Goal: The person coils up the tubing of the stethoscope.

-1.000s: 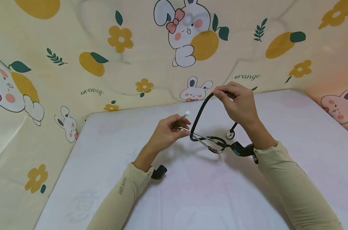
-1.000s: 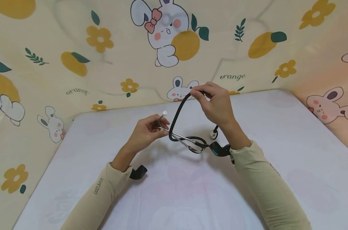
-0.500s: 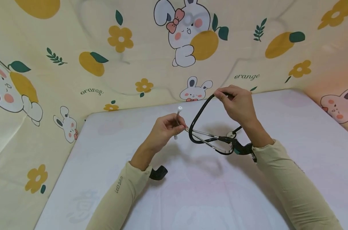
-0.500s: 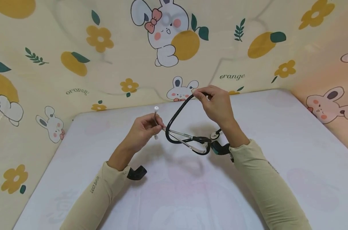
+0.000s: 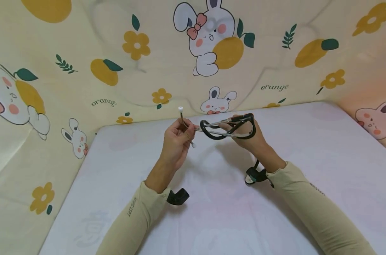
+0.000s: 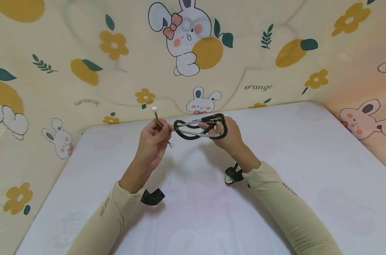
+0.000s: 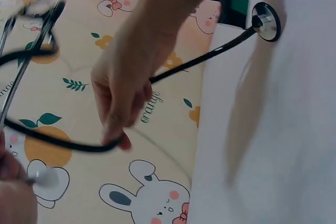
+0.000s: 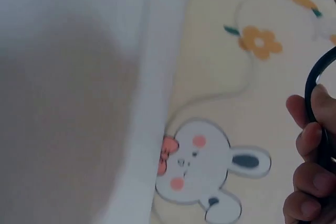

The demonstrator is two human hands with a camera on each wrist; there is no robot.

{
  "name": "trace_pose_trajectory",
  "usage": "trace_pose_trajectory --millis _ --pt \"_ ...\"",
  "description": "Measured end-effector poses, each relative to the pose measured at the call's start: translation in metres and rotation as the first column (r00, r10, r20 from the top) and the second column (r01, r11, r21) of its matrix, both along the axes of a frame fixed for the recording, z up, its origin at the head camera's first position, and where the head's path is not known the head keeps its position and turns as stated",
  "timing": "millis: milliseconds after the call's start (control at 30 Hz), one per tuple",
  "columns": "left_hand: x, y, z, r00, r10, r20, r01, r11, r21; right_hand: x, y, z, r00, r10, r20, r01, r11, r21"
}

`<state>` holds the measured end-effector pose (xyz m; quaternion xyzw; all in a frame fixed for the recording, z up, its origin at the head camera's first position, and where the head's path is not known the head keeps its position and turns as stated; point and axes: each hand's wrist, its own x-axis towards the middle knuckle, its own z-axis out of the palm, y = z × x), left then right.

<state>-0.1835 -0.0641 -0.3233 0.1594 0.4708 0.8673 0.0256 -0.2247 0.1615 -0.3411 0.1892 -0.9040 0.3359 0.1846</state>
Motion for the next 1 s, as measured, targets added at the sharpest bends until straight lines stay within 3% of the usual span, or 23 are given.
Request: trace_pose_trajectory --millis 133,300,400,567,700,833,900,1000 --pt "-0.002 0.002 0.003 0.987 0.154 0.046 -0.156 0.986 0.056 0.007 -0.012 -0.006 0.999 0.04 0.013 -0.041 0.993 0.107" --pt "-0.007 0.001 0.004 0.95 0.304 0.073 -0.309 0.949 0.058 0.017 -0.023 -0.005 0.989 0.138 0.053 -0.143 0.982 0.121" --pt "-0.011 -0.004 0.004 0.919 0.392 0.054 -0.394 0.919 0.035 0.02 -0.024 -0.004 0.979 0.202 0.03 -0.204 0.967 0.15" --pt "-0.019 -0.012 0.002 0.849 0.527 0.032 -0.527 0.849 -0.032 0.023 -0.019 0.0 0.948 0.307 -0.083 -0.291 0.943 0.165" --pt "-0.024 -0.013 -0.001 0.821 0.569 0.049 -0.567 0.822 -0.052 0.023 -0.014 0.005 0.897 0.389 -0.208 -0.351 0.915 0.199" --pt "-0.023 -0.011 0.0 0.822 0.564 0.086 -0.564 0.825 -0.019 0.025 -0.017 0.008 0.849 0.46 -0.259 -0.387 0.876 0.288" --pt "-0.023 -0.01 0.001 0.825 0.553 0.115 -0.557 0.83 0.008 0.027 -0.02 0.008 0.841 0.476 -0.256 -0.385 0.861 0.333" --pt "-0.021 -0.011 0.004 0.832 0.528 0.17 -0.541 0.84 0.037 0.029 -0.026 0.008 0.852 0.467 -0.237 -0.357 0.849 0.389"
